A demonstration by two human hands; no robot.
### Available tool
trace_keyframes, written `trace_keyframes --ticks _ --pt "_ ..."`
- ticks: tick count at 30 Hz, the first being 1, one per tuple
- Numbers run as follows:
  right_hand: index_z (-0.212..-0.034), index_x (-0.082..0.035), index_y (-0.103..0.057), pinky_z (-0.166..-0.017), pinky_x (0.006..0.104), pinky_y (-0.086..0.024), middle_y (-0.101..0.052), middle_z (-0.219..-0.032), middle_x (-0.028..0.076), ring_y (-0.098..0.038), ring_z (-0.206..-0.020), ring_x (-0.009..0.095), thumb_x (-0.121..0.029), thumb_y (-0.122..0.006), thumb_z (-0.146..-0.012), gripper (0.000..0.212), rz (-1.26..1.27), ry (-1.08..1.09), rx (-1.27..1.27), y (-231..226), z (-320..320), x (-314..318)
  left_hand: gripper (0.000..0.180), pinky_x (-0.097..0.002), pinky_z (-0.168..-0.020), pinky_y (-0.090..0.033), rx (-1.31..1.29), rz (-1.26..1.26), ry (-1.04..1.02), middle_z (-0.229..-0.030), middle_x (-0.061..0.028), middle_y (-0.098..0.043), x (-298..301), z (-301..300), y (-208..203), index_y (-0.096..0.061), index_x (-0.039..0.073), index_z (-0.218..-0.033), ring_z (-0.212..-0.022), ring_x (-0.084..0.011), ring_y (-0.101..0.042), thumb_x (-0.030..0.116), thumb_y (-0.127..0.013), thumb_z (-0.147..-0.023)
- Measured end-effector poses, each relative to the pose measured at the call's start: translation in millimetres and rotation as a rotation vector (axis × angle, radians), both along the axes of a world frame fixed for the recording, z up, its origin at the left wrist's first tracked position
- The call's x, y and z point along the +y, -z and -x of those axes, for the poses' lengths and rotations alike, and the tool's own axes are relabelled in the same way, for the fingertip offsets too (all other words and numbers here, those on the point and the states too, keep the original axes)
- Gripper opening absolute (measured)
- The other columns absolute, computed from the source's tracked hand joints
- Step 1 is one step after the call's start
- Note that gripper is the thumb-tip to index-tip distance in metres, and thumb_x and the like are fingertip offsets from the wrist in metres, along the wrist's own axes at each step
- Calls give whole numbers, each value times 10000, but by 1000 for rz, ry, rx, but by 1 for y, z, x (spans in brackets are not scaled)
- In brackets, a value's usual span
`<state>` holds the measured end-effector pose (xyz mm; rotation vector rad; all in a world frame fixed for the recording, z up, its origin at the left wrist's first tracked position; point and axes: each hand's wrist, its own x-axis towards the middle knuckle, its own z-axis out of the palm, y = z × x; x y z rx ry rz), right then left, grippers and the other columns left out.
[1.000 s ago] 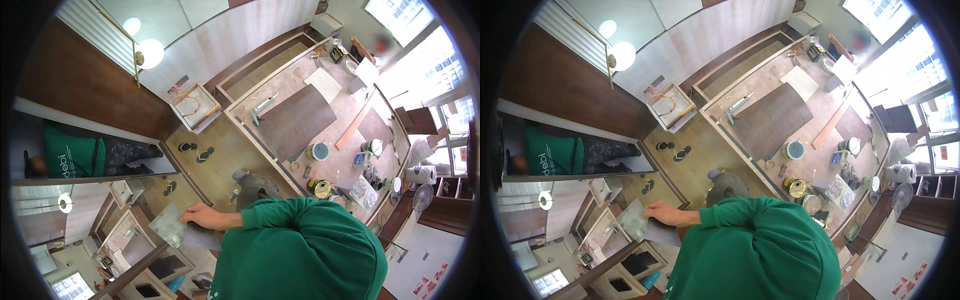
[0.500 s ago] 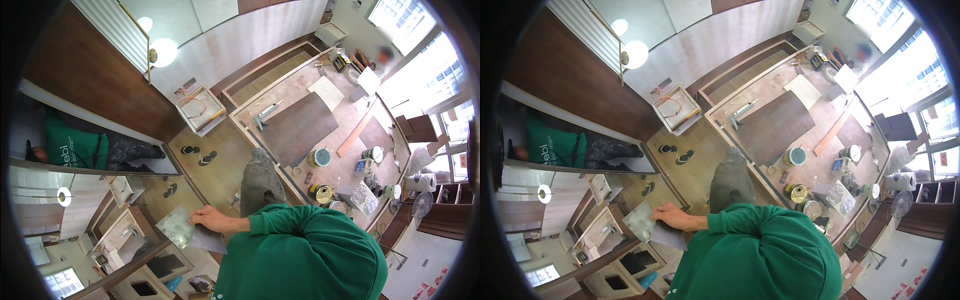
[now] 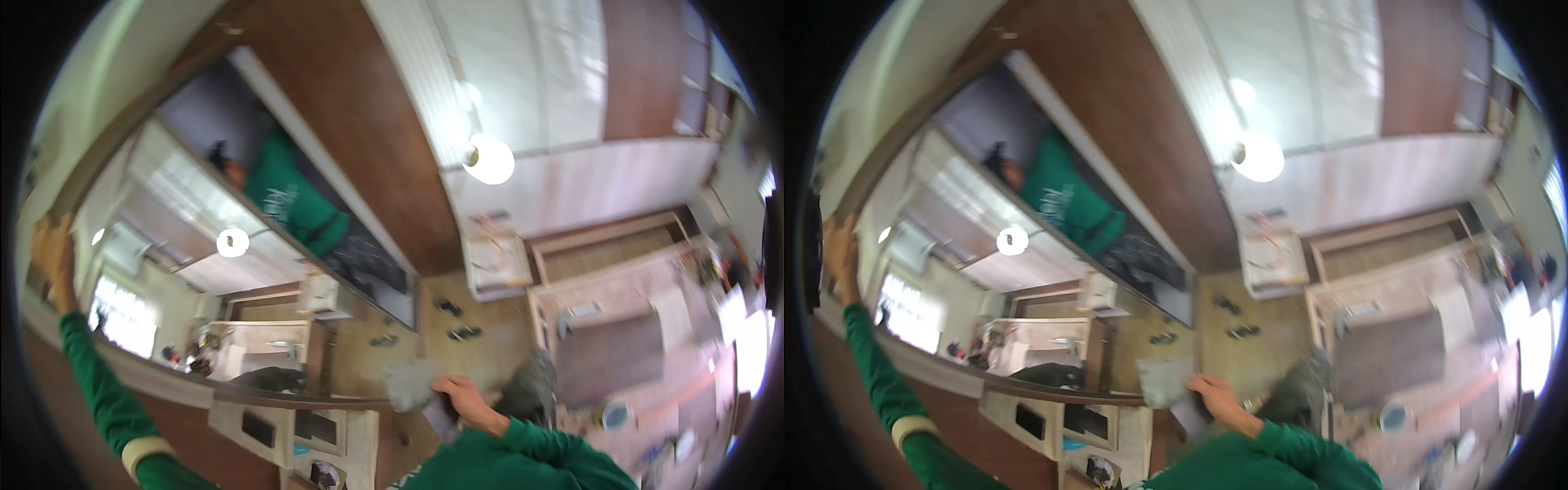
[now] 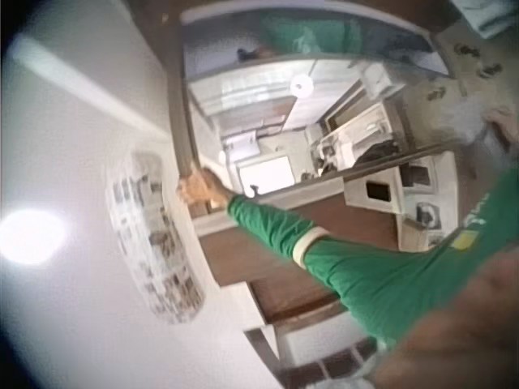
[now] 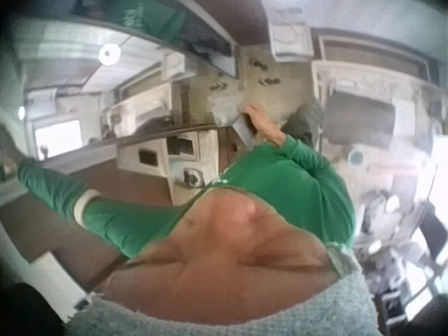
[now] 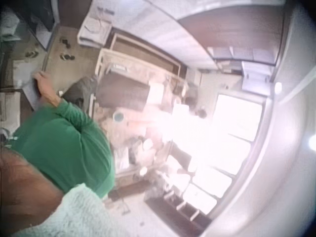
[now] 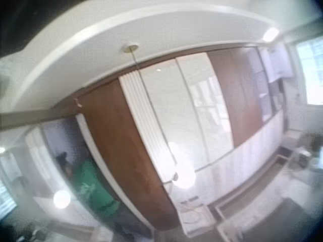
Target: The person sands the vertical edge of a wooden wardrobe door using two sanding blocks held in both hands. They move the blocks up and down along the edge repeatedly, occasionally pausing to inspect the surface.
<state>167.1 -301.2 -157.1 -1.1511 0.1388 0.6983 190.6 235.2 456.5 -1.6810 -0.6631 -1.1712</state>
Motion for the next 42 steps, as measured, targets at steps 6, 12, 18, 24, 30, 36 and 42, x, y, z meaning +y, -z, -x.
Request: trace_keyframes --ticks 6,12,18,24,30,36,42 --pt "-891 32 -714 -717 283 -424 -629 -832 -16 -521 -791 100 -224 -693 -928 259 -65 6 -11 37 -47 -19 681 -495 -1131 -352 -69 44 -28 -1312 -211 -572 -53 3 21 -593 -12 -1384 -1262 -384 -521 414 -618 -853" --pt "-1266 73 -667 -1013 364 -434 -676 -1235 116 -590 -1106 242 -349 -659 -966 518 -35 -139 24 -22 -125 -72 649 -490 -1073 -405 -51 108 -125 -1235 -224 -584 -92 -12 22 -600 -67 -1278 -1195 -380 -534 310 -653 -752" --pt "-1021 17 -739 -811 344 -475 -699 -960 55 -599 -894 171 -312 -669 -940 346 12 -106 -121 -38 -210 -122 795 -485 -1029 -446 -24 345 -271 -1296 -207 -557 -93 -16 6 -544 -61 -1351 -1199 -390 -535 373 -713 -707" --pt "-926 -24 -732 -705 324 -471 -665 -828 16 -579 -761 150 -243 -663 -929 230 -32 -130 -147 -66 -283 -132 959 -495 -1139 -365 -33 417 -331 -1342 -196 -519 -86 -23 7 -439 -91 -1481 -1271 -392 -467 367 -727 -689" --pt "-882 -44 -715 -693 334 -486 -655 -784 19 -590 -728 148 -222 -654 -918 192 -136 -124 -138 -73 -319 -126 961 -483 -1161 -354 -70 427 -295 -1367 -205 -512 -73 -22 8 -437 -96 -1479 -1303 -399 -451 337 -696 -661" --pt "-902 12 -739 -689 352 -481 -691 -828 44 -605 -746 187 -245 -680 -910 264 3 -197 -228 -65 -312 -135 989 -544 -1171 -358 -115 539 -321 -1495 -200 -443 -64 -24 5 -375 -58 -1536 -1418 -407 -378 335 -694 -687" --pt "-890 12 -745 -712 360 -479 -682 -849 39 -602 -784 184 -257 -682 -910 277 -5 -247 -265 -52 -306 -132 1191 -616 -1188 -336 -208 701 -376 -1671 -179 -267 -74 -25 2 -253 -8 -1616 -1567 -388 -198 512 -798 -693"
